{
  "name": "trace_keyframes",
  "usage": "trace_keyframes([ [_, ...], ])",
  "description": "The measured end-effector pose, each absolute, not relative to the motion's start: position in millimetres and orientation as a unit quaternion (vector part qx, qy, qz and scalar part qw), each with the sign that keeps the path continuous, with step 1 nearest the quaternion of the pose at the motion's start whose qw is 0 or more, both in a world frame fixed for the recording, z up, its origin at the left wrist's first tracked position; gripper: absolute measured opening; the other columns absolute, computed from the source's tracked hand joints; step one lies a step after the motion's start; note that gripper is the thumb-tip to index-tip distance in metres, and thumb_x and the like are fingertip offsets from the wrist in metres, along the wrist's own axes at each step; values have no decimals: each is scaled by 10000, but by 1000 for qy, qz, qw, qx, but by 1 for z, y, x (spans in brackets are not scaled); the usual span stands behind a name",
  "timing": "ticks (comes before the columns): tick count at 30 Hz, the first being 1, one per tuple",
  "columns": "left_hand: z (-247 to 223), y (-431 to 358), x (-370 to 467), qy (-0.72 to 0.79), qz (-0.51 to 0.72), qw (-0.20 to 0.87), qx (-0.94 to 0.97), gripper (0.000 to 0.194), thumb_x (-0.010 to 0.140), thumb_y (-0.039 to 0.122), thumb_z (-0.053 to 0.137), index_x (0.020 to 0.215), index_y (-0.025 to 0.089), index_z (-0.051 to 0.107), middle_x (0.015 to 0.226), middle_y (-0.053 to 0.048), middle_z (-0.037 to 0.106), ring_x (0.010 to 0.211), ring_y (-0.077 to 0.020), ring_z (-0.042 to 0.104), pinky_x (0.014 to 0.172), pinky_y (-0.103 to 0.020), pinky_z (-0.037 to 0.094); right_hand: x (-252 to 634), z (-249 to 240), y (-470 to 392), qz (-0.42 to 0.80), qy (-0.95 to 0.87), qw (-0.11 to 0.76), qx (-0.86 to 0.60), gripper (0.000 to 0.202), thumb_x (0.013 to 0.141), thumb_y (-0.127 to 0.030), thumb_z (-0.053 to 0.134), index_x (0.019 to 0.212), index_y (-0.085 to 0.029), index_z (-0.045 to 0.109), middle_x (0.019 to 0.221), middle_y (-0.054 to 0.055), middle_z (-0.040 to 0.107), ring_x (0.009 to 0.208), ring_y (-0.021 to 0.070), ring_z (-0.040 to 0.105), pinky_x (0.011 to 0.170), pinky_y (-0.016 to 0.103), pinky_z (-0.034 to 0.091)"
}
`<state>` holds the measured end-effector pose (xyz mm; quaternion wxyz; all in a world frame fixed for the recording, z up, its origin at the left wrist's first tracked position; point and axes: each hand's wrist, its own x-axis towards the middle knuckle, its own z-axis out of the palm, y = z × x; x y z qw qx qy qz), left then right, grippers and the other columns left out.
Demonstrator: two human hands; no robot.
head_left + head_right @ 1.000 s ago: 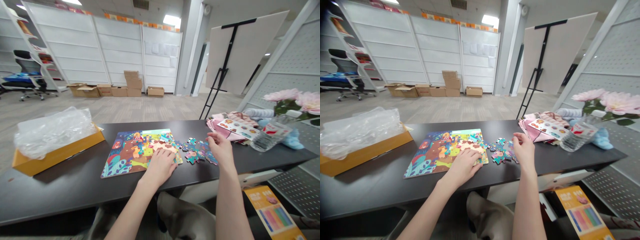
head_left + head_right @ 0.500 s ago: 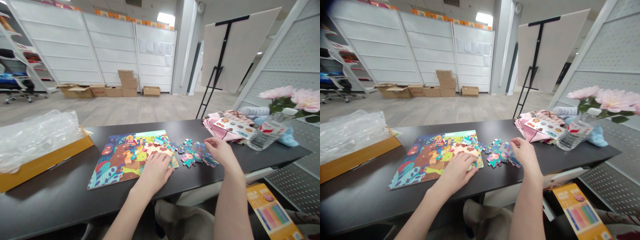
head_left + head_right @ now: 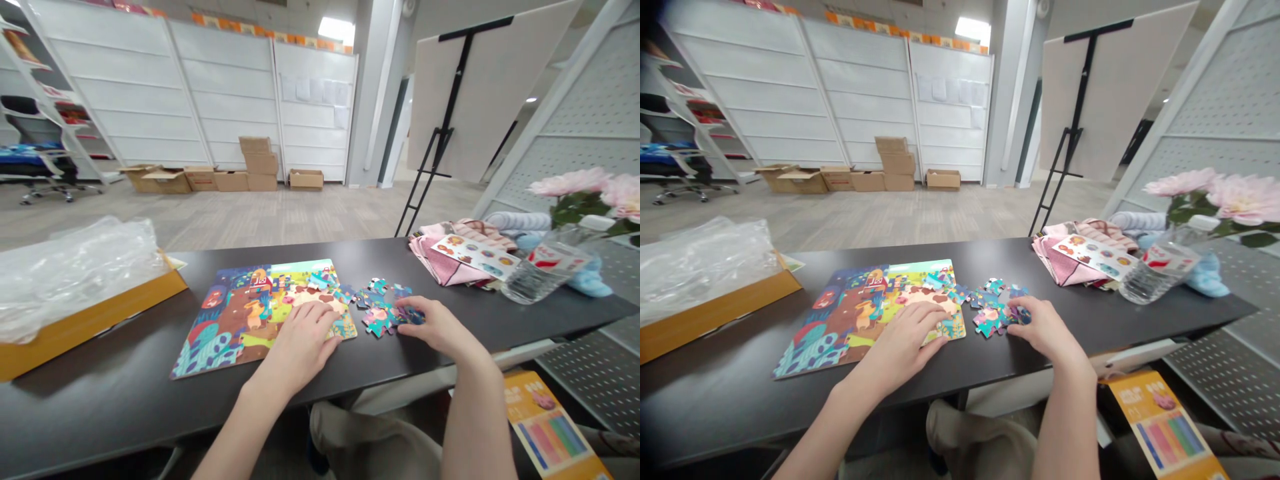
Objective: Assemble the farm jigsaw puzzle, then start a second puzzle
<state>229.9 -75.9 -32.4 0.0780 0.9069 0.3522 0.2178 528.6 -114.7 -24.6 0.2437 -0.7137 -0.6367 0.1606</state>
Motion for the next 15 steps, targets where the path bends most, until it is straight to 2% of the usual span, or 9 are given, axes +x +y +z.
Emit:
trace_keyframes([
  [4, -30, -74, 222, 350, 239, 70, 903, 257, 949, 235, 613, 1205, 208, 616, 1249, -87, 664, 1208, -272, 574, 1055, -483, 467, 530, -25, -114, 163, -634, 244, -715, 320, 700, -347, 724, 999, -241, 765, 1094, 62, 768, 1042, 301, 684, 938, 408, 483],
  [9, -27, -76, 213, 357, 233, 69, 902, 228, 967, 251, 582, 1188, 212, 622, 1241, -82, 670, 1210, -273, 574, 1048, -479, 471, 538, -22, -114, 78, -587, 306, -745, 354, 705, -412, 695, 995, -214, 737, 998, 86, 758, 915, 287, 699, 837, 398, 519],
  [15, -28, -78, 201, 369, 215, 64, 902, 199, 958, 242, 583, 1149, 226, 638, 1257, -80, 672, 1215, -271, 578, 1072, -476, 461, 533, -18, -112, 77, -604, 357, -709, 324, 736, -397, 677, 1009, -227, 716, 1064, 81, 749, 958, 277, 692, 859, 398, 522],
])
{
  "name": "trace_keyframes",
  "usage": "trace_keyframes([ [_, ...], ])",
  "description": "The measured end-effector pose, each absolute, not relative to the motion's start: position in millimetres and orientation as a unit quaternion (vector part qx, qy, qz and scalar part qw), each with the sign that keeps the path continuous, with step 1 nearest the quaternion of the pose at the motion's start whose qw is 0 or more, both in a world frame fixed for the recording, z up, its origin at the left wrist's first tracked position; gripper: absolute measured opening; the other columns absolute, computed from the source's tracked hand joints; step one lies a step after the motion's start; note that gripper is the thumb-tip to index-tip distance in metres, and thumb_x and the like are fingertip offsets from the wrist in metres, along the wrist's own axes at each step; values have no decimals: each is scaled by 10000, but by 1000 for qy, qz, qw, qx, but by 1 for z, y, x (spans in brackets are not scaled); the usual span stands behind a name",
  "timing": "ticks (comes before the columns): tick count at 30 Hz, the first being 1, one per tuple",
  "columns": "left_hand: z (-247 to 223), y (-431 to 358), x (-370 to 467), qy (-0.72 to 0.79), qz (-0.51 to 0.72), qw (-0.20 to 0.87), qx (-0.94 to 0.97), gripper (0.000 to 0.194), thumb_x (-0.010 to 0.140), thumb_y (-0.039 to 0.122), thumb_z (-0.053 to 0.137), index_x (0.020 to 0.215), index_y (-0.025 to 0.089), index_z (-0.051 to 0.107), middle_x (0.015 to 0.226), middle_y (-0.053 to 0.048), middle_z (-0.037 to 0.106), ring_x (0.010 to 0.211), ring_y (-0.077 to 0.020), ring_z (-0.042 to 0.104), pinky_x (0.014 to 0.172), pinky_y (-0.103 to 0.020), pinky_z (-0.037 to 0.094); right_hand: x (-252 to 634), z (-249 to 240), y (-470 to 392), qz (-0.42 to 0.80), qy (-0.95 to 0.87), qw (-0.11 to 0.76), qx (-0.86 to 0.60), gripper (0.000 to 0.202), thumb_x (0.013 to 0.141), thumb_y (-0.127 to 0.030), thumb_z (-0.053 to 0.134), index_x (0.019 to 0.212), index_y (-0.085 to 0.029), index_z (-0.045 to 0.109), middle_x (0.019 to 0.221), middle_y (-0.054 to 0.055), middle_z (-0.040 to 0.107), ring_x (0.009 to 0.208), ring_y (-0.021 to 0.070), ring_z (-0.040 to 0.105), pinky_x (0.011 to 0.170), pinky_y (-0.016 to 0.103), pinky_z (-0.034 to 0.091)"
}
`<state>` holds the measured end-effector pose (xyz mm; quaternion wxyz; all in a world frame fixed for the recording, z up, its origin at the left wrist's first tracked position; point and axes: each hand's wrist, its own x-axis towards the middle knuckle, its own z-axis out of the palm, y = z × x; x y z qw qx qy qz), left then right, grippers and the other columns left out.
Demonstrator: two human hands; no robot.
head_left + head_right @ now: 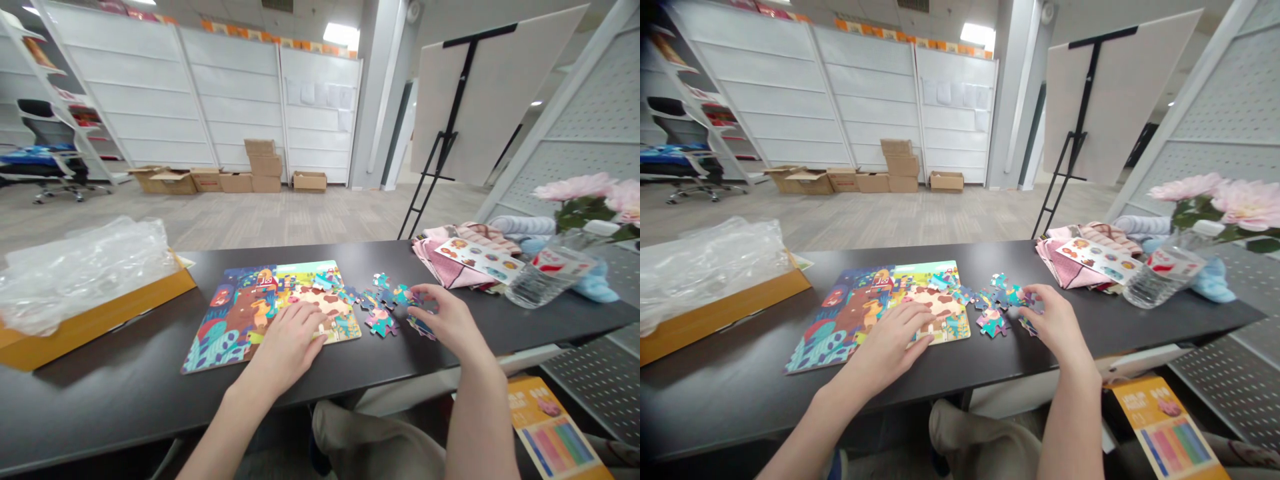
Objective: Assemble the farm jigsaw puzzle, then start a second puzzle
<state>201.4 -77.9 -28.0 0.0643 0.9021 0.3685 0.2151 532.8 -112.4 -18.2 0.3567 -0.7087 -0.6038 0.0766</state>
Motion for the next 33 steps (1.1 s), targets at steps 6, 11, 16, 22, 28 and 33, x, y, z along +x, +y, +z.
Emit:
trace_keyframes([
  [6, -31, -74, 184, 398, 202, 70, 892, 324, 934, 276, 634, 1246, 194, 606, 1320, -107, 649, 1275, -291, 550, 1101, -482, 446, 478, -1, -104, 192, -713, 334, -586, 220, 813, -308, 716, 1018, -237, 749, 1175, 74, 734, 1108, 260, 661, 946, 375, 501],
  [11, -31, -71, 172, 405, 180, 99, 891, 380, 902, 310, 689, 1258, 201, 611, 1317, -109, 661, 1308, -299, 544, 1098, -477, 448, 423, 0, -91, 233, -783, 276, -507, 211, 805, -128, 718, 983, -227, 770, 1171, 65, 740, 1148, 248, 655, 1038, 392, 459],
  [16, -29, -71, 166, 414, 168, 114, 888, 474, 866, 333, 735, 1300, 222, 578, 1314, -104, 664, 1246, -306, 594, 1048, -475, 476, 393, -7, -83, 220, -820, 237, -472, 227, 802, -86, 723, 966, -236, 769, 1114, 46, 748, 1122, 243, 657, 1026, 379, 465],
  [22, -28, -73, 166, 398, 170, 125, 893, 429, 886, 302, 720, 1286, 215, 591, 1294, -96, 671, 1223, -283, 604, 1048, -437, 478, 385, -15, -79, 204, -840, 206, -458, 247, 800, -71, 703, 976, -225, 781, 1055, 43, 759, 1081, 236, 661, 1026, 376, 459],
  [28, -31, -75, 167, 379, 189, 118, 898, 305, 908, 331, 697, 1198, 249, 655, 1236, -60, 685, 1190, -259, 600, 1036, -412, 474, 388, -14, -79, 235, -836, 212, -448, 269, 792, -112, 731, 1018, -245, 787, 1146, 50, 753, 1138, 248, 658, 1092, 412, 427],
  [33, -28, -77, 167, 381, 185, 108, 899, 217, 911, 321, 690, 1103, 219, 691, 1142, -63, 706, 1139, -260, 608, 1004, -410, 488, 417, -7, -87, 233, -792, 212, -523, 384, 767, -176, 757, 1141, -264, 762, 1236, 65, 727, 1225, 290, 615, 1082, 458, 430],
])
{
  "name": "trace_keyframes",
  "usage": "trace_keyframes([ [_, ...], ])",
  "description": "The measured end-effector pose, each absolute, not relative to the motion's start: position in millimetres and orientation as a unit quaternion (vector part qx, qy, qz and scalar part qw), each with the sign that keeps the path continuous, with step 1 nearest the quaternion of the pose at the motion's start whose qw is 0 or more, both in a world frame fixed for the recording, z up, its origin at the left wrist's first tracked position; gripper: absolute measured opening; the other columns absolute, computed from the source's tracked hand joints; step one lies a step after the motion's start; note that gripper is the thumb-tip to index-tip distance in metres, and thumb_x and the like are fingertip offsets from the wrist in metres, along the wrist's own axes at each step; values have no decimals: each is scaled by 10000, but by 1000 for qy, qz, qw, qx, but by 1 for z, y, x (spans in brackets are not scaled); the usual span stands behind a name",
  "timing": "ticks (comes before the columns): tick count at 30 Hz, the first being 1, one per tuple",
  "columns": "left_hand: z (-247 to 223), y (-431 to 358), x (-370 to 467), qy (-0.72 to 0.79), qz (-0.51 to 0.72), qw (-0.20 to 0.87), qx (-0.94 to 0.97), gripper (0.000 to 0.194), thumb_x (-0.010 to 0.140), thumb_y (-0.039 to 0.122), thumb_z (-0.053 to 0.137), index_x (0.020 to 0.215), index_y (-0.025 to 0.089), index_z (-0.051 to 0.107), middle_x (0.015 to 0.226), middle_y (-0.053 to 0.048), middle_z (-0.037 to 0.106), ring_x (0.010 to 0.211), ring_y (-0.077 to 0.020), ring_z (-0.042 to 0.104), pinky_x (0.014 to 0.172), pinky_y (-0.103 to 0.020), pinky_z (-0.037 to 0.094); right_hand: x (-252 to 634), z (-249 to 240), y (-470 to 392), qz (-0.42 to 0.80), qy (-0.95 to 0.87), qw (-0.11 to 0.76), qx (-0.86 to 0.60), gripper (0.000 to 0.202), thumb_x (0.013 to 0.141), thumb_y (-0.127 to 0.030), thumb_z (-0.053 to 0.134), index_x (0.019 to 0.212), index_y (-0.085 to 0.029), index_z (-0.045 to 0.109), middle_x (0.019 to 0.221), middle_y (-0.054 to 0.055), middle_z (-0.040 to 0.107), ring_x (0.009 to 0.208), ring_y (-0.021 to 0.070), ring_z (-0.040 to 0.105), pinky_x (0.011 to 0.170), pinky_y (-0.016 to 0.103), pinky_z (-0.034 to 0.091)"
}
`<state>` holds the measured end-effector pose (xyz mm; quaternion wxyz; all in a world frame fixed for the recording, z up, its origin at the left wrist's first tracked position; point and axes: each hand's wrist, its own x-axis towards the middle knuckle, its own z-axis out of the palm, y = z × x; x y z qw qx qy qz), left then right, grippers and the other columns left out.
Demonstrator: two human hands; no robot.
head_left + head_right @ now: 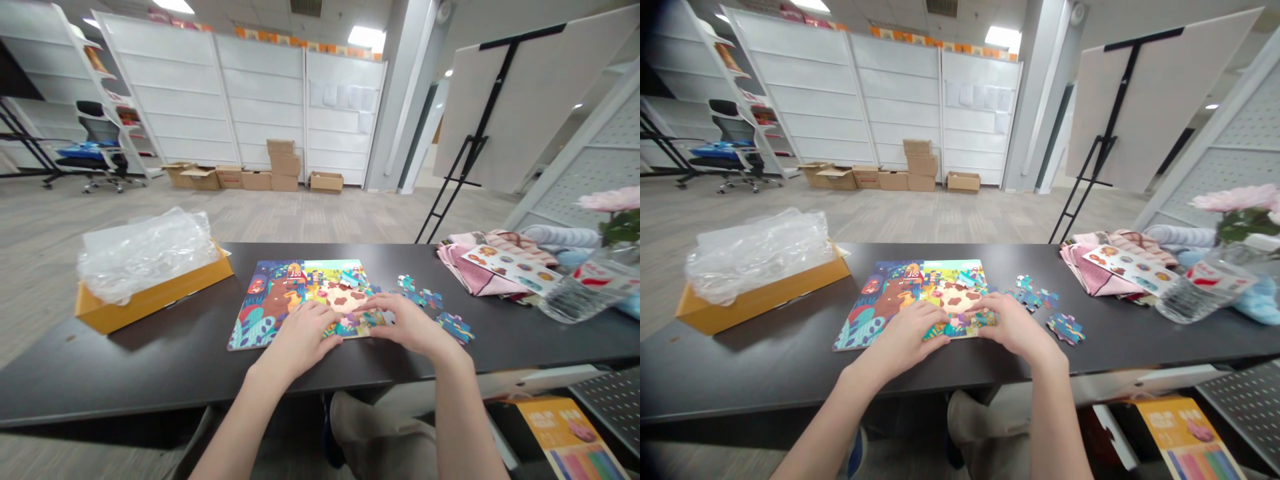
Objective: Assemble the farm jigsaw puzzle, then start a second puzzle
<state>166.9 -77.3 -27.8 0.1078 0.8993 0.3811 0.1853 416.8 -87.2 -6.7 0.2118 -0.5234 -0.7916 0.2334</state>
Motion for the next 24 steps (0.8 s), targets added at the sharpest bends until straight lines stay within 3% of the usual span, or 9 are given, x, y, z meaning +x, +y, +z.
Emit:
trace_keyframes([
  [5, -25, -78, 166, 390, 183, 111, 896, 197, 912, 313, 688, 1079, 212, 706, 1115, -72, 713, 1104, -260, 622, 974, -414, 505, 436, -13, -89, 228, -754, 203, -581, 387, 711, -180, 764, 1095, -234, 767, 1167, 62, 743, 1074, 278, 672, 936, 400, 517],
  [10, -27, -76, 166, 385, 181, 118, 897, 207, 926, 344, 669, 1088, 226, 719, 1148, -70, 708, 1138, -259, 614, 999, -412, 498, 434, -13, -89, 232, -753, 202, -581, 359, 718, -183, 757, 1072, -242, 770, 1150, 55, 745, 1042, 268, 681, 923, 389, 522],
  [13, -28, -76, 166, 383, 182, 121, 898, 230, 914, 331, 686, 1122, 235, 704, 1168, -66, 701, 1155, -262, 612, 1016, -417, 490, 428, -8, -90, 221, -766, 202, -568, 347, 735, -200, 774, 1079, -243, 769, 1162, 65, 746, 1092, 282, 671, 972, 416, 504],
  [18, -25, -75, 161, 392, 193, 138, 889, 441, 848, 305, 763, 1258, 222, 622, 1267, -86, 674, 1215, -278, 595, 1045, -432, 478, 403, -7, -87, 209, -809, 218, -505, 299, 777, -227, 798, 1074, -253, 774, 1259, 79, 715, 1253, 303, 602, 1103, 489, 414],
  [24, -19, -68, 135, 417, 190, 139, 878, 558, 738, 337, 857, 1242, 228, 644, 1243, -79, 696, 1201, -301, 590, 1036, -456, 474, 383, -17, -81, 214, -843, 218, -443, 320, 779, -215, 816, 1092, -263, 766, 1193, 51, 728, 1226, 267, 604, 1187, 476, 332],
])
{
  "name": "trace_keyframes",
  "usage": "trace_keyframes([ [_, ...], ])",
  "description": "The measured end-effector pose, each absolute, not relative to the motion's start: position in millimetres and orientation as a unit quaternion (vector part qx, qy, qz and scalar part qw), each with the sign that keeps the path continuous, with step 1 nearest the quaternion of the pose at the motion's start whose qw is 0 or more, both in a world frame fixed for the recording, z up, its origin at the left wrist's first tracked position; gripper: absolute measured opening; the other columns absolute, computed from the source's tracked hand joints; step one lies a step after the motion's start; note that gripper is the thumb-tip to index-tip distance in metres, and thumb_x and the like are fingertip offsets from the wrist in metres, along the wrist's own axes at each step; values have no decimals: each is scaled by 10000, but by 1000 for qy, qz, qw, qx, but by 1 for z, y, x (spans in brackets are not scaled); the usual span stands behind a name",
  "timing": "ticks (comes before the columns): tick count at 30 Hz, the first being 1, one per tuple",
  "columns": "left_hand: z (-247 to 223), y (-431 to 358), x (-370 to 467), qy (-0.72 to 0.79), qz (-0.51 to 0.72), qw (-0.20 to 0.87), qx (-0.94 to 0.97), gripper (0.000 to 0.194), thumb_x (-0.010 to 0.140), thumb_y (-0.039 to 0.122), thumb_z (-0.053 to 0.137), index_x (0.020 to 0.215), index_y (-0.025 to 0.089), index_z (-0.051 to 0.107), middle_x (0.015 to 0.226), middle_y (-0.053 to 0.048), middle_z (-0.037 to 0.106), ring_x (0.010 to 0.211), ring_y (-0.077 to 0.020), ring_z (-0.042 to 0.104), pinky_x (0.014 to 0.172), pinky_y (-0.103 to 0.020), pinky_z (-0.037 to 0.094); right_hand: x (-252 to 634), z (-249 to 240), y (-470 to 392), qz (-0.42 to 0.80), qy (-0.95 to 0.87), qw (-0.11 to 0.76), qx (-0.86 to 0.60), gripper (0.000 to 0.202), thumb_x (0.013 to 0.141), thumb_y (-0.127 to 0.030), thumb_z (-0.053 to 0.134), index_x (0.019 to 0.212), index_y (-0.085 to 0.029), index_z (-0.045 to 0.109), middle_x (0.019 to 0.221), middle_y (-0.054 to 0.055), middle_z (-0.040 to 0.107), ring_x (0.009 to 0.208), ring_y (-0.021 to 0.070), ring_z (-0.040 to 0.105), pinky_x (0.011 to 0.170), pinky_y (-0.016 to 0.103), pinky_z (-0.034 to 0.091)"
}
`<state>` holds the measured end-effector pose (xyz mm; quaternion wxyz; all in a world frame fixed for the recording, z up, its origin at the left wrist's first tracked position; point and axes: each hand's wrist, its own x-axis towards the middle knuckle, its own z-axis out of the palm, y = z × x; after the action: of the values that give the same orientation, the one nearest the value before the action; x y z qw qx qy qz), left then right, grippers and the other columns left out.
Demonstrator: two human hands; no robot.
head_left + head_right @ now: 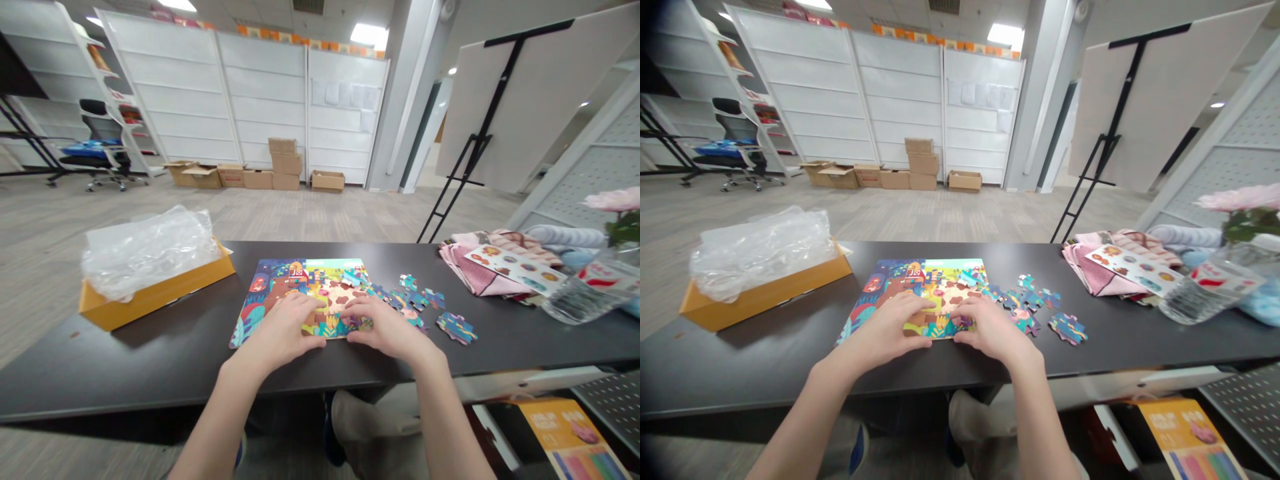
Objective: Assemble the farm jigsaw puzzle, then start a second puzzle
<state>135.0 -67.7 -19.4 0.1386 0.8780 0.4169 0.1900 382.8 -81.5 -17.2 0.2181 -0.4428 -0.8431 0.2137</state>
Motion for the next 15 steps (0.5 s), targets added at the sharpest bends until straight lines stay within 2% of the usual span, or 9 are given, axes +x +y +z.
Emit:
trace_keyframes([
  [3, -21, -64, 120, 437, 184, 137, 870, 562, 712, 338, 870, 1219, 213, 662, 1223, -94, 699, 1198, -308, 583, 1011, -446, 489, 381, -19, -81, 206, -847, 207, -444, 281, 798, -199, 795, 1072, -257, 768, 1169, 47, 729, 1204, 256, 612, 1207, 467, 300],
  [7, -24, -62, 113, 436, 199, 126, 868, 525, 701, 363, 872, 1161, 199, 682, 1226, -97, 691, 1228, -307, 554, 1047, -442, 471, 381, -18, -80, 199, -849, 188, -453, 240, 815, -175, 761, 1045, -243, 772, 1140, 52, 727, 1148, 251, 632, 1174, 454, 347],
  [11, -29, -63, 121, 430, 209, 123, 870, 525, 722, 464, 848, 1154, 211, 692, 1266, -93, 674, 1333, -336, 468, 1124, -493, 413, 378, -17, -81, 182, -850, 182, -460, 248, 805, -168, 761, 1042, -241, 774, 1144, 53, 725, 1181, 259, 619, 1190, 454, 324],
  [15, -34, -65, 130, 448, 198, 122, 863, 464, 756, 495, 809, 1145, 263, 709, 1377, -84, 617, 1421, -390, 372, 1123, -580, 398, 376, -16, -84, 178, -850, 178, -463, 263, 807, -148, 742, 1054, -235, 765, 1134, 54, 724, 1213, 265, 604, 1199, 460, 310],
])
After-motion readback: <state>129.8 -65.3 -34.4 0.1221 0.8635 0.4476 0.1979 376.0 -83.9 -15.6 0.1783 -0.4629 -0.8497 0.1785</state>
